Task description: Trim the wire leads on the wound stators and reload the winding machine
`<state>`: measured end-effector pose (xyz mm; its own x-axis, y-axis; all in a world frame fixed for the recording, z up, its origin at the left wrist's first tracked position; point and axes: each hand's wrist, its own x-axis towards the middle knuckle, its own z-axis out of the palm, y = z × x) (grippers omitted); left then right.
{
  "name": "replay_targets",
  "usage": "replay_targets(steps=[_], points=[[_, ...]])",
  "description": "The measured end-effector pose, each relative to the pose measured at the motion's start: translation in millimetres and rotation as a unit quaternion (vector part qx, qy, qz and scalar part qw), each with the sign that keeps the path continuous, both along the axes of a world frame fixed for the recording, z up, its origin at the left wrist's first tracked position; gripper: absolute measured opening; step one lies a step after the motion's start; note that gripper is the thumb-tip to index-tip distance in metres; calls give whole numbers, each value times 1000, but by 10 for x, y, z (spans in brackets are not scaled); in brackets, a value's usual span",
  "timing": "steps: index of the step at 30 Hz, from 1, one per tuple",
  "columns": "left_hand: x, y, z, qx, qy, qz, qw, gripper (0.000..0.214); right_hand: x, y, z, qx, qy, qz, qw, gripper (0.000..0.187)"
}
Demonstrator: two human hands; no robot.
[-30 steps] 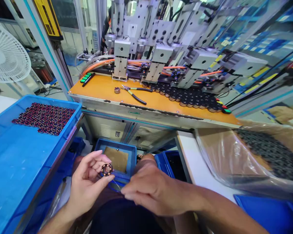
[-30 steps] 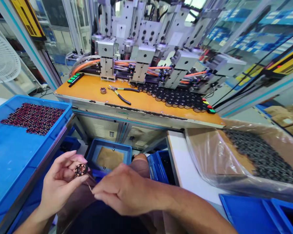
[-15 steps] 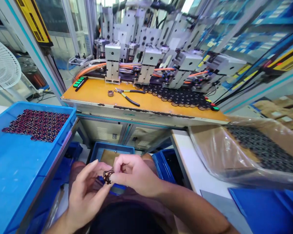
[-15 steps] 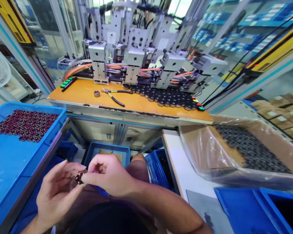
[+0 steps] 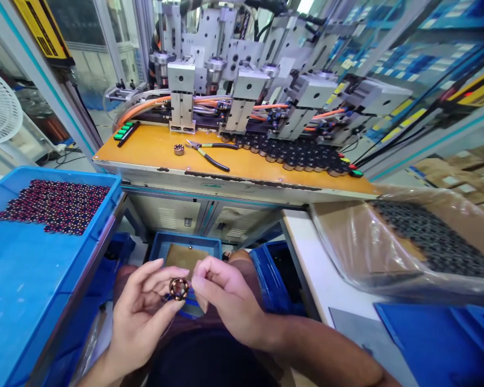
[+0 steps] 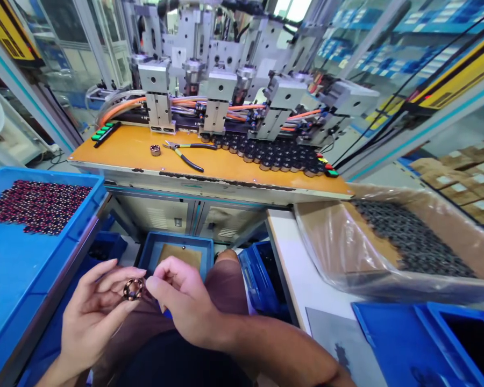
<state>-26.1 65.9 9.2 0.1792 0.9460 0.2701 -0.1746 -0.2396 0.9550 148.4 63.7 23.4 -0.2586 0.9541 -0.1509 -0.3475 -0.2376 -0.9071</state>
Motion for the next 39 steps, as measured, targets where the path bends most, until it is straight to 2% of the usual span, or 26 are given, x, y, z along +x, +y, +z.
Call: replay_targets(steps=[3,6,8,11,14,19,25,30,31,33,36,39], points=[[-6,45,52,-50,-27,-28,998,40,35,-47,-44,0,-1,19,1000,37],[-33,86,60,-64,-6,-58,996,28,80,-14,31,16,-44,17,999,36],[-43,104,46,-64,-2,-74,995,31,95,38,113,37,-86,8,996,35],[-40,114,25,-59,19,-74,995,33,103,100,188,66,-151,33,986,29],[-39,95,14,-66,38,-62,995,26,132,120,180,81,-153,52,983,27],[-63,44,24,-140,-57,-112,982,27,240,139,188,11,-105,74,992,38],[-57,66,57,-82,14,-85,993,23,243,134,268,-7,-83,127,988,37],[-89,33,45,-125,-24,-109,986,24,363,153,266,-6,-124,150,981,33],[-91,29,56,-134,-32,-112,984,23,388,173,291,11,-134,147,980,31],[-82,30,90,-148,-29,-124,981,23,406,226,364,90,-162,133,974,24],[-46,30,121,-163,-5,-158,974,25,353,315,471,233,-223,150,935,23],[-27,0,107,-182,-27,-165,969,35,271,379,502,293,-239,187,907,9]])
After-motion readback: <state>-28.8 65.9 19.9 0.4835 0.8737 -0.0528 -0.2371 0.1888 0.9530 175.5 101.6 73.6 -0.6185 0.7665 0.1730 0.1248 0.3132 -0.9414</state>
